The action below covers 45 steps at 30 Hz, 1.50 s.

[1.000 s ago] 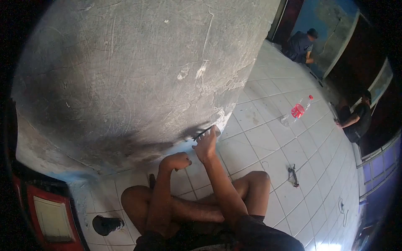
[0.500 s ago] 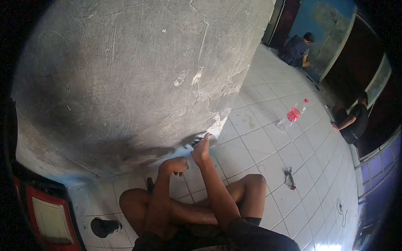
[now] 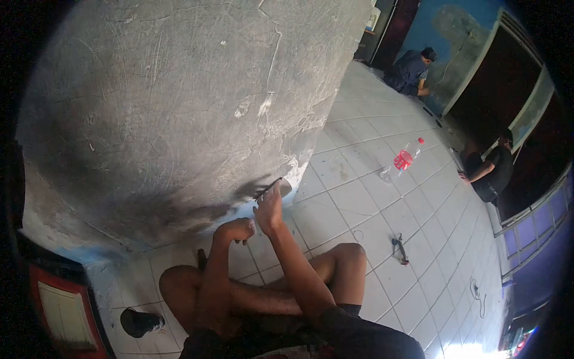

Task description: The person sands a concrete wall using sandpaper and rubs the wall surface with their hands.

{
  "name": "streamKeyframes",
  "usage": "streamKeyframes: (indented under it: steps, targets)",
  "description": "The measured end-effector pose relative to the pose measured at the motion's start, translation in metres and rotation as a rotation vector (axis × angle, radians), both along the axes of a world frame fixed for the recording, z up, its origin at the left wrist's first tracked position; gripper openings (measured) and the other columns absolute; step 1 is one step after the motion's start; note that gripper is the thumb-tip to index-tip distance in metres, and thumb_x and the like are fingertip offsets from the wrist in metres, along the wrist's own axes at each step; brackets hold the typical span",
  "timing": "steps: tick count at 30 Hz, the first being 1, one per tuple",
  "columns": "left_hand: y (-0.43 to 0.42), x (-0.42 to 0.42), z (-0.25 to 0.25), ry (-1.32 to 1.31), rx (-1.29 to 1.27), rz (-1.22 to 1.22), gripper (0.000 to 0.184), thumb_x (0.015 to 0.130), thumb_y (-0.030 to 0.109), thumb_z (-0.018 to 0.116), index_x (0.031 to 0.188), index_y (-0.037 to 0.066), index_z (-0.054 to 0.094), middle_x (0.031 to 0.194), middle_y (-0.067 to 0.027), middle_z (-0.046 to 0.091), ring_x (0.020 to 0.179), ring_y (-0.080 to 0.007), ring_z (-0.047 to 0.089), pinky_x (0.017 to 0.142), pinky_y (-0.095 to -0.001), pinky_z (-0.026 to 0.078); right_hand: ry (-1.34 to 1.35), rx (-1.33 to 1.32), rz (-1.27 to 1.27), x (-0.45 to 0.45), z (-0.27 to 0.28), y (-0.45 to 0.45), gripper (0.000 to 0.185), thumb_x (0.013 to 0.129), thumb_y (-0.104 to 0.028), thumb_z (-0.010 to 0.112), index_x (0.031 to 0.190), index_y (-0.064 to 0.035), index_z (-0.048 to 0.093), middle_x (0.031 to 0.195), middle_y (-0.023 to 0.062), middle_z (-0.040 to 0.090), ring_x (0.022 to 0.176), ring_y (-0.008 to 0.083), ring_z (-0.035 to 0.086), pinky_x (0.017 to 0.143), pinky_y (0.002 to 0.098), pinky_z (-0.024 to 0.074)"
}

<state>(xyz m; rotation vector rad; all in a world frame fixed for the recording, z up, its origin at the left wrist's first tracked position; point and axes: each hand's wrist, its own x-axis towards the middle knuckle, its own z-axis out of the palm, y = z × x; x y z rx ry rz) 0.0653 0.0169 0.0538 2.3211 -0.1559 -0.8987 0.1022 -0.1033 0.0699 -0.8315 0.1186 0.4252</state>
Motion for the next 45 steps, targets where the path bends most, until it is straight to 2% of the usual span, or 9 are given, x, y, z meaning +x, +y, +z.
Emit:
streamKeyframes:
  steps: [9, 17, 26, 29, 31, 32, 37, 39, 45]
  targets:
    - [0.002, 0.001, -0.015, 0.023, 0.008, 0.017, 0.025, 0.073, 0.013, 0.045, 0.076, -0.005, 0.063, 0.074, -0.0166, 0.068, 0.059, -0.0244, 0.062, 0.058, -0.0388, 0.049, 0.043, -0.011, 0.044, 0.015, -0.002, -0.004, 0.092, 0.087, -0.072, 0.024, 0.149, -0.0094, -0.001, 0.156, 0.0137, 0.004, 0.143, 0.035, 0.003, 0.109, 0.0566, -0.0077]
    - [0.004, 0.0, -0.015, -0.009, 0.004, 0.042, 0.023, 0.073, 0.012, 0.046, 0.076, -0.005, 0.061, 0.072, -0.0163, 0.067, 0.056, -0.0234, 0.061, 0.056, -0.0374, 0.049, -0.043, -0.015, 0.051, -0.006, 0.021, 0.002, 0.097, 0.085, -0.074, 0.025, 0.148, -0.0055, -0.003, 0.155, 0.0178, -0.002, 0.142, 0.0356, -0.009, 0.107, 0.0611, -0.0089]
    - [0.003, 0.004, -0.04, -0.029, 0.034, 0.003, 0.027, 0.082, 0.021, 0.043, 0.083, 0.0, 0.059, 0.07, -0.014, 0.067, 0.05, -0.0191, 0.056, 0.049, -0.0349, 0.047, 0.078, 0.022, 0.082, 0.026, 0.011, -0.005, 0.108, 0.08, -0.079, 0.025, 0.145, 0.0043, 0.003, 0.153, 0.0236, 0.008, 0.141, 0.0411, 0.002, 0.107, 0.0624, -0.0075]
    - [0.004, -0.001, -0.047, -0.019, 0.016, 0.013, 0.026, 0.081, 0.019, 0.042, 0.082, -0.001, 0.059, 0.07, -0.0143, 0.066, 0.05, -0.019, 0.056, 0.049, -0.0355, 0.047, 0.156, -0.049, -0.005, 0.03, -0.015, 0.001, 0.109, 0.078, -0.081, 0.027, 0.146, 0.0028, 0.01, 0.151, 0.0218, 0.017, 0.14, 0.0396, 0.012, 0.108, 0.0594, -0.004]
    - [0.004, -0.003, -0.037, 0.002, 0.058, 0.008, 0.026, 0.08, 0.017, 0.041, 0.078, -0.002, 0.06, 0.07, -0.015, 0.066, 0.05, -0.0206, 0.056, 0.049, -0.0365, 0.046, 0.253, -0.076, -0.165, 0.043, -0.046, 0.008, 0.094, 0.077, -0.083, 0.03, 0.127, -0.0038, 0.044, 0.121, 0.0112, 0.047, 0.115, 0.0281, 0.041, 0.106, 0.0498, 0.0195]
    - [0.003, -0.006, -0.034, 0.002, 0.058, 0.023, 0.026, 0.08, 0.017, 0.041, 0.078, -0.002, 0.06, 0.07, -0.015, 0.066, 0.05, -0.0206, 0.056, 0.049, -0.0365, 0.046, 0.28, -0.127, -0.181, 0.041, -0.055, 0.007, 0.086, 0.077, -0.083, 0.031, 0.115, -0.0073, 0.05, 0.11, 0.0066, 0.049, 0.104, 0.0235, 0.045, 0.099, 0.043, 0.0272]
    - [0.004, -0.004, -0.028, -0.116, 0.025, 0.037, 0.027, 0.078, 0.015, 0.041, 0.07, -0.001, 0.061, 0.069, -0.0175, 0.066, 0.053, -0.0258, 0.059, 0.055, -0.0404, 0.048, 0.153, 0.002, 0.004, 0.017, -0.03, 0.0, 0.096, 0.077, -0.082, 0.031, 0.137, -0.0075, 0.038, 0.139, 0.0125, 0.038, 0.131, 0.0293, 0.031, 0.109, 0.0482, 0.012]
    - [0.003, 0.002, -0.034, -0.145, -0.005, 0.008, 0.026, 0.077, 0.014, 0.042, 0.072, -0.002, 0.062, 0.069, -0.0178, 0.066, 0.055, -0.0268, 0.061, 0.059, -0.0407, 0.049, 0.074, 0.007, 0.001, 0.007, -0.022, 0.003, 0.106, 0.08, -0.08, 0.027, 0.146, 0.0011, 0.01, 0.152, 0.0204, 0.014, 0.141, 0.0359, 0.009, 0.112, 0.0525, 0.0019]
    - [0.0, 0.008, -0.027, -0.175, 0.009, -0.031, 0.022, 0.069, 0.011, 0.05, 0.076, -0.005, 0.063, 0.071, -0.0213, 0.066, 0.068, -0.0318, 0.066, 0.068, -0.0405, 0.052, 0.21, 0.023, -0.017, 0.041, -0.048, 0.0, 0.093, 0.08, -0.078, 0.032, 0.139, -0.0068, 0.029, 0.138, 0.0106, 0.035, 0.129, 0.0308, 0.031, 0.108, 0.0486, 0.0161]
